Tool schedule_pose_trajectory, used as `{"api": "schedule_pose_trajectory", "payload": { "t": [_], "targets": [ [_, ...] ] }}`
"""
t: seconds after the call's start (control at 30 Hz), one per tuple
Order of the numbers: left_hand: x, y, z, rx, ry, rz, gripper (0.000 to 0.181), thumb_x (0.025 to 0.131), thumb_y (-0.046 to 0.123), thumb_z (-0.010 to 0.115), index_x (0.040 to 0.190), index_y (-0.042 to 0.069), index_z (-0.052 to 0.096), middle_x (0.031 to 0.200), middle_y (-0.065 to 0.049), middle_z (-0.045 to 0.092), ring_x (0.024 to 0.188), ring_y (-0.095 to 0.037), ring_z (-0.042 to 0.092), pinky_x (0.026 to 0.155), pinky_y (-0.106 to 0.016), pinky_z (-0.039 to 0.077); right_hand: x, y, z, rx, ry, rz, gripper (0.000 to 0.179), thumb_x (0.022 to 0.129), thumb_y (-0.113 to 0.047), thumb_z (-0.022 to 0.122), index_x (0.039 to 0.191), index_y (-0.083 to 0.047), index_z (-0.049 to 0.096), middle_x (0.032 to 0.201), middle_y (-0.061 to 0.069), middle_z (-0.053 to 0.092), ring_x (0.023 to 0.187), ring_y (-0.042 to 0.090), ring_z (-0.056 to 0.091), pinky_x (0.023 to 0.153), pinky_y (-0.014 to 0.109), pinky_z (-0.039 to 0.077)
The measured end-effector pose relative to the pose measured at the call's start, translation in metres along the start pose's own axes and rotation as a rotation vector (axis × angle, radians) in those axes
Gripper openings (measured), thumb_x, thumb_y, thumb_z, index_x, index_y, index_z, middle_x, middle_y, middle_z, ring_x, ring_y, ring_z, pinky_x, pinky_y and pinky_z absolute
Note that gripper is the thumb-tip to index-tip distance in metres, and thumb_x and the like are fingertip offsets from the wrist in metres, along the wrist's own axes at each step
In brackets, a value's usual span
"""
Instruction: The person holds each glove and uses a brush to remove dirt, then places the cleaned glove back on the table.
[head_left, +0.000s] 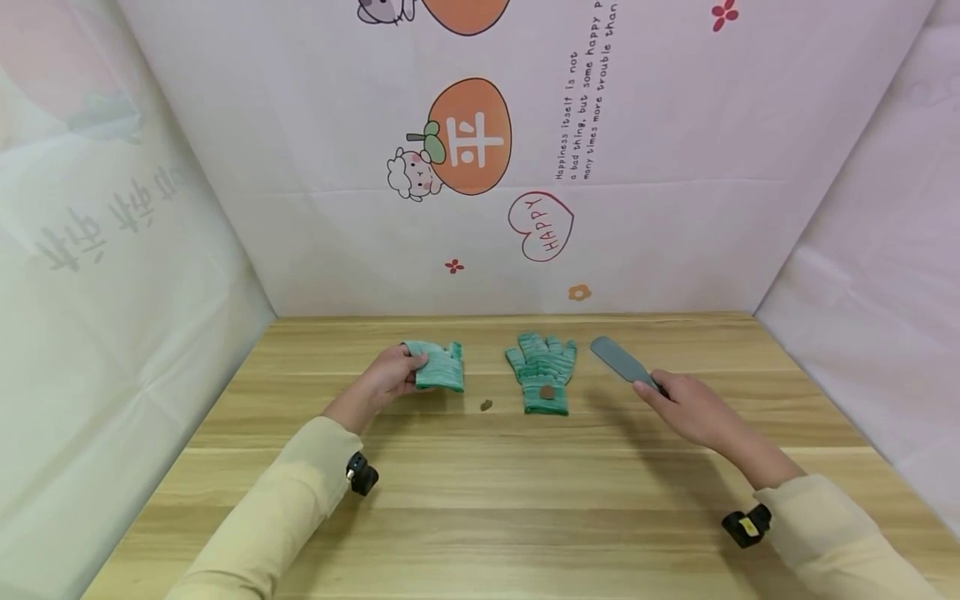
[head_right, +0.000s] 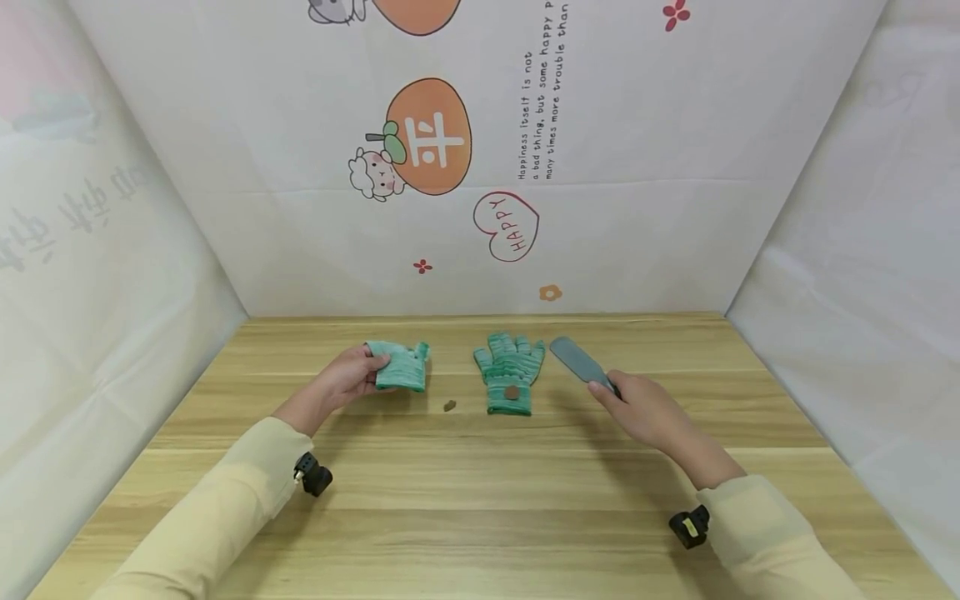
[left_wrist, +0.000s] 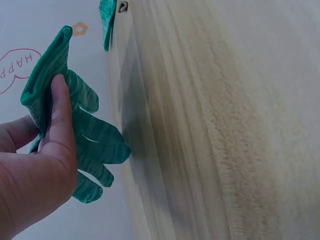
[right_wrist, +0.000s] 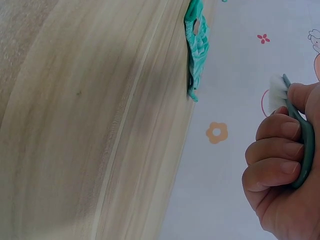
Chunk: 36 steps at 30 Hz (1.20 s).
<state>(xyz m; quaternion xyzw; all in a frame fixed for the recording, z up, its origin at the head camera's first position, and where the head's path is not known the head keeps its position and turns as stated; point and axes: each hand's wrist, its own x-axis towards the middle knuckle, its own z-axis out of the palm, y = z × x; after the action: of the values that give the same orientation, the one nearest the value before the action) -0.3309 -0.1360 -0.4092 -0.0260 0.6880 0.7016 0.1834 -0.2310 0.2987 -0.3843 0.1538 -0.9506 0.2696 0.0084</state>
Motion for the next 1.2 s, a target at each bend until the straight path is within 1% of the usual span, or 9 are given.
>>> {"api": "schedule_pose_trajectory", "payload": {
  "t": [0.17,0.4,0.57,0.87,1.1,1.2],
  "targets": [
    [0.006,-0.003,-0.001,0.058,0.002,-0.015,0.027,0.105,0.009,0.043,0.128,-0.006,0.045,0.088,-0.011,0.065,0.074,-0.016,0.066,0.071,-0.032,0.056,0.000,0.002,0.001,0.007,0.001,0.002,0.042,0.105,-0.041,0.039,0.078,-0.009,0.045,0.059,-0.001,0.034,0.050,0.013,0.031,0.047,0.027,0.031],
    [0.015,-0.004,0.000,0.127,0.008,-0.024,0.031,0.105,0.009,0.043,0.132,-0.006,0.043,0.101,-0.015,0.061,0.082,-0.019,0.064,0.074,-0.033,0.055,0.000,0.005,0.002,0.014,0.003,0.005,0.042,0.106,-0.040,0.039,0.078,-0.009,0.045,0.060,-0.001,0.034,0.050,0.013,0.032,0.046,0.027,0.031],
    [0.019,-0.006,-0.001,0.164,0.028,-0.066,0.032,0.105,0.009,0.043,0.133,-0.007,0.043,0.105,-0.016,0.062,0.085,-0.020,0.064,0.074,-0.033,0.054,-0.001,0.005,0.002,0.017,0.002,0.009,0.042,0.105,-0.041,0.039,0.078,-0.009,0.045,0.060,-0.001,0.034,0.050,0.013,0.032,0.046,0.027,0.032],
    [0.018,-0.008,-0.003,0.225,0.056,-0.115,0.037,0.104,0.008,0.044,0.137,-0.007,0.037,0.101,-0.014,0.057,0.084,-0.019,0.060,0.072,-0.031,0.052,-0.002,0.008,0.001,0.011,0.003,0.028,0.044,0.105,-0.043,0.038,0.077,-0.009,0.044,0.060,0.000,0.035,0.050,0.014,0.032,0.047,0.028,0.031],
    [0.017,-0.012,-0.006,0.222,0.064,-0.138,0.044,0.104,0.007,0.045,0.143,-0.006,0.029,0.097,-0.013,0.055,0.080,-0.018,0.059,0.072,-0.030,0.051,-0.001,0.011,0.002,0.011,-0.004,0.038,0.045,0.105,-0.045,0.038,0.078,-0.009,0.044,0.060,0.000,0.035,0.050,0.014,0.032,0.047,0.028,0.031],
    [0.017,-0.014,-0.007,0.215,0.061,-0.134,0.047,0.104,0.005,0.044,0.145,-0.007,0.026,0.097,-0.014,0.056,0.080,-0.019,0.059,0.072,-0.031,0.052,-0.001,0.012,0.003,0.010,-0.004,0.032,0.045,0.105,-0.044,0.038,0.077,-0.009,0.044,0.060,0.000,0.035,0.050,0.013,0.032,0.047,0.028,0.031]
  ]
}}
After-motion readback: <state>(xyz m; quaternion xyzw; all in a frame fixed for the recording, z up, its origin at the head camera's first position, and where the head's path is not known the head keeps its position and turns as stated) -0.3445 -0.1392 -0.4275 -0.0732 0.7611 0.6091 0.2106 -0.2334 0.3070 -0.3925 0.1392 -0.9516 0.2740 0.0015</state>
